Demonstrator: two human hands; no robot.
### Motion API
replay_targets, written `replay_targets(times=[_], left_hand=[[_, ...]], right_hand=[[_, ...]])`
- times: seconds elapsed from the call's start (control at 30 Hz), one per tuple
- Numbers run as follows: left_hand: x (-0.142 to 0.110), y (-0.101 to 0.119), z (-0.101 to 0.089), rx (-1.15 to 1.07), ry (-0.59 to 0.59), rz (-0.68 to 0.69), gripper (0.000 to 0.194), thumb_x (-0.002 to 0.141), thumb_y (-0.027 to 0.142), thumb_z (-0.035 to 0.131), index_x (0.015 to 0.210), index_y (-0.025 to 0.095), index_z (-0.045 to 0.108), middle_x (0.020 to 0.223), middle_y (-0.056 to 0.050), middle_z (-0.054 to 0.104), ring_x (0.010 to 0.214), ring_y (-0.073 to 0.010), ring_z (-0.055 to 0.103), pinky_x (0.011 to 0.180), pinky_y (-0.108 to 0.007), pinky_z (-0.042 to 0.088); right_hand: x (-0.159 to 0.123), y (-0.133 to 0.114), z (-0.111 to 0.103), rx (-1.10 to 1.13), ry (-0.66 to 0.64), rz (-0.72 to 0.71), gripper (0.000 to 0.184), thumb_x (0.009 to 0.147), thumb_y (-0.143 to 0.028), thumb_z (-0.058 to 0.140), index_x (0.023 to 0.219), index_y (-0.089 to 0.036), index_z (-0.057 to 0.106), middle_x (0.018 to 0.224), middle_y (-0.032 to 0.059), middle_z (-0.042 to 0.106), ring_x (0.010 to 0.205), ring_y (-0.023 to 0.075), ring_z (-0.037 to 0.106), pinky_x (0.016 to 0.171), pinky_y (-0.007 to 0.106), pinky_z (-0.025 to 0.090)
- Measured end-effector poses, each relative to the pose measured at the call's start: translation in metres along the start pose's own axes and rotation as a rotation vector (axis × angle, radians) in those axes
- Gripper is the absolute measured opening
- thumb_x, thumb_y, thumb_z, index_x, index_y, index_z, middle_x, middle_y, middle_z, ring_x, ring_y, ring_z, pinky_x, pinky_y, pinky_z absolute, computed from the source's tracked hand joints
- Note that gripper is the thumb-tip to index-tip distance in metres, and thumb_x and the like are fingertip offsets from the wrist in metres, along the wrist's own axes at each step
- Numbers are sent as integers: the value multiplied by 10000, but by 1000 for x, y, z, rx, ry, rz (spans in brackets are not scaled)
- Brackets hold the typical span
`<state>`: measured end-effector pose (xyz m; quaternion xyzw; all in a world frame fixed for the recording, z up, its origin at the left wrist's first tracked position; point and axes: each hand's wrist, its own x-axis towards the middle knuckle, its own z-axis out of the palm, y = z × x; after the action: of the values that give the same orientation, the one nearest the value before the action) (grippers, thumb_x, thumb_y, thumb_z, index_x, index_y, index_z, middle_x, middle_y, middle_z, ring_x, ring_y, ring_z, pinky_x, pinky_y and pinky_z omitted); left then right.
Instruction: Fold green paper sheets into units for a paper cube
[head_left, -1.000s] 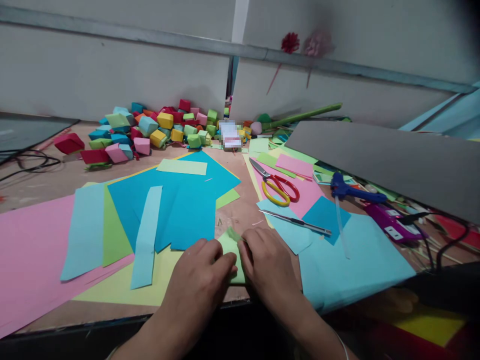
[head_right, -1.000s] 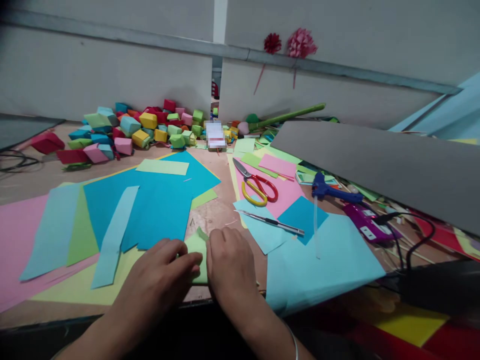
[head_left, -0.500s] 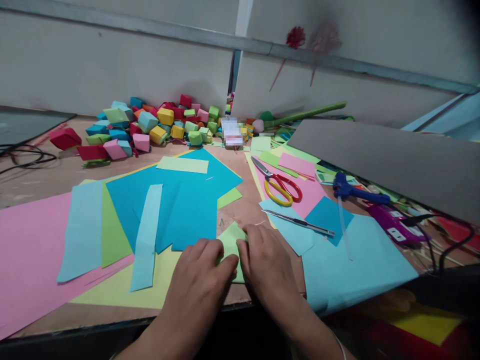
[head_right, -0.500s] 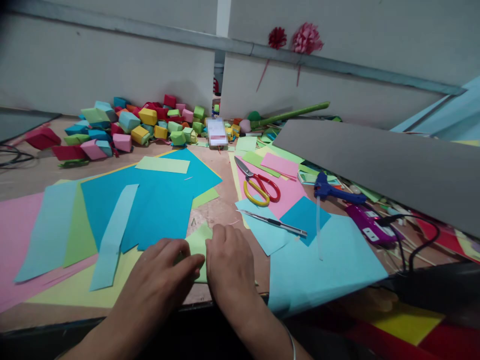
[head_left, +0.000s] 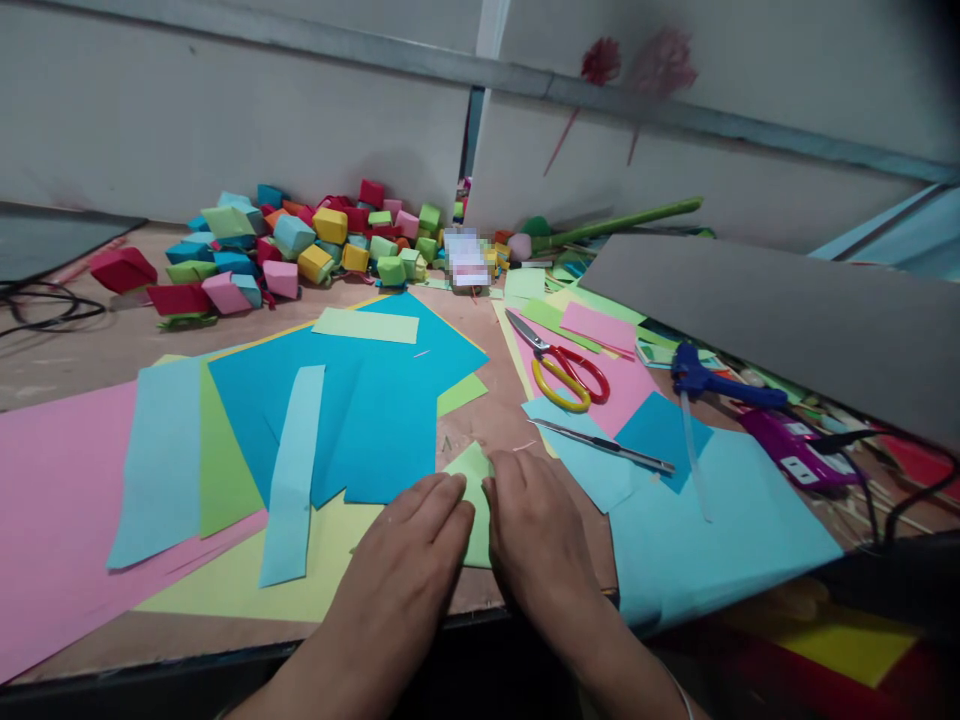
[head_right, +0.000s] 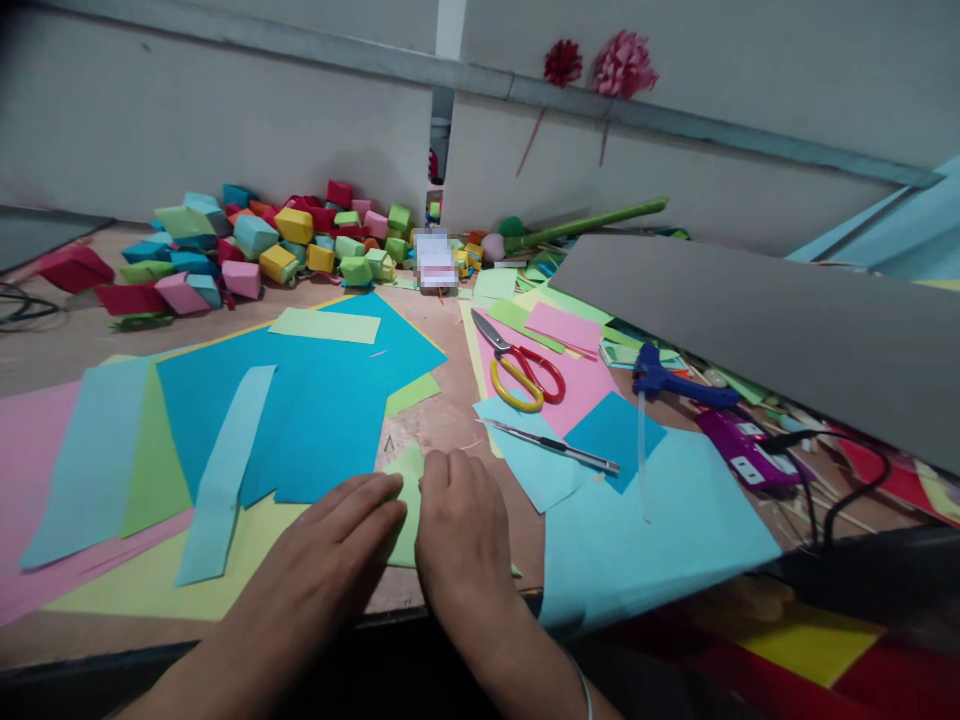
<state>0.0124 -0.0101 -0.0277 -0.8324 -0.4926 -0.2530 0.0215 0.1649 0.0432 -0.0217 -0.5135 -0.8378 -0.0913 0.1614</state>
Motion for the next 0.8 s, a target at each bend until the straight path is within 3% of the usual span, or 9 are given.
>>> replay_targets(times=[0.1, 0.23, 0.4, 0.53, 0.67, 0.8], left_hand=[[-2, 0, 5, 14, -1, -2, 299, 940, 70, 394, 1184, 105, 562, 1285, -167, 605, 1179, -286, 562, 977, -474, 516], [1, 2, 4, 32, -84, -18, 362, 914, 85, 480, 1268, 130, 538, 1290, -151, 607, 1163, -307, 571, 970, -494, 518], [11, 4, -2, 52, -128, -16, 340, 874, 78, 547, 1209, 116, 591, 1226, -157, 640, 1092, -312, 609, 917, -484, 547], [17, 4, -7, 56, -137, -1, 290, 837, 66, 588, 1120, 109, 637, 1148, -154, 671, 1019, -311, 638, 855, -467, 573], [15, 3, -7, 57, -133, 0, 265, 843, 92, 605, 1104, 125, 640, 1169, -147, 662, 1054, -314, 619, 887, -475, 559], [14, 2, -6, 81, -146, 30, 265, 860, 93, 573, 1118, 115, 631, 1164, -158, 649, 1063, -326, 596, 875, -488, 553]], right_hand=[[0, 0, -1, 14, -2, 2, 143, 869, -73, 480, 853, -195, 553, 782, 65, 608, 717, 235, 523, 631, 350, 349], [0, 0, 0, 69, -8, 23, 249, 876, -57, 471, 1085, -143, 575, 862, 93, 647, 809, 247, 576, 689, 359, 413], [1, -2, 2, 94, -17, 47, 308, 880, -53, 478, 1168, -108, 572, 895, 114, 656, 840, 261, 588, 713, 380, 464], [-4, 3, -11, 132, 38, 3, 334, 901, -87, 460, 1211, -109, 582, 946, 135, 626, 854, 262, 567, 713, 392, 482], [-29, 15, -32, 295, 192, -77, 278, 900, -49, 431, 1014, -142, 666, 1148, 160, 533, 1052, 266, 508, 822, 397, 477], [-64, 24, -38, 330, 144, -159, 314, 877, -4, 463, 1072, -127, 676, 921, 92, 502, 873, 194, 470, 733, 340, 443]])
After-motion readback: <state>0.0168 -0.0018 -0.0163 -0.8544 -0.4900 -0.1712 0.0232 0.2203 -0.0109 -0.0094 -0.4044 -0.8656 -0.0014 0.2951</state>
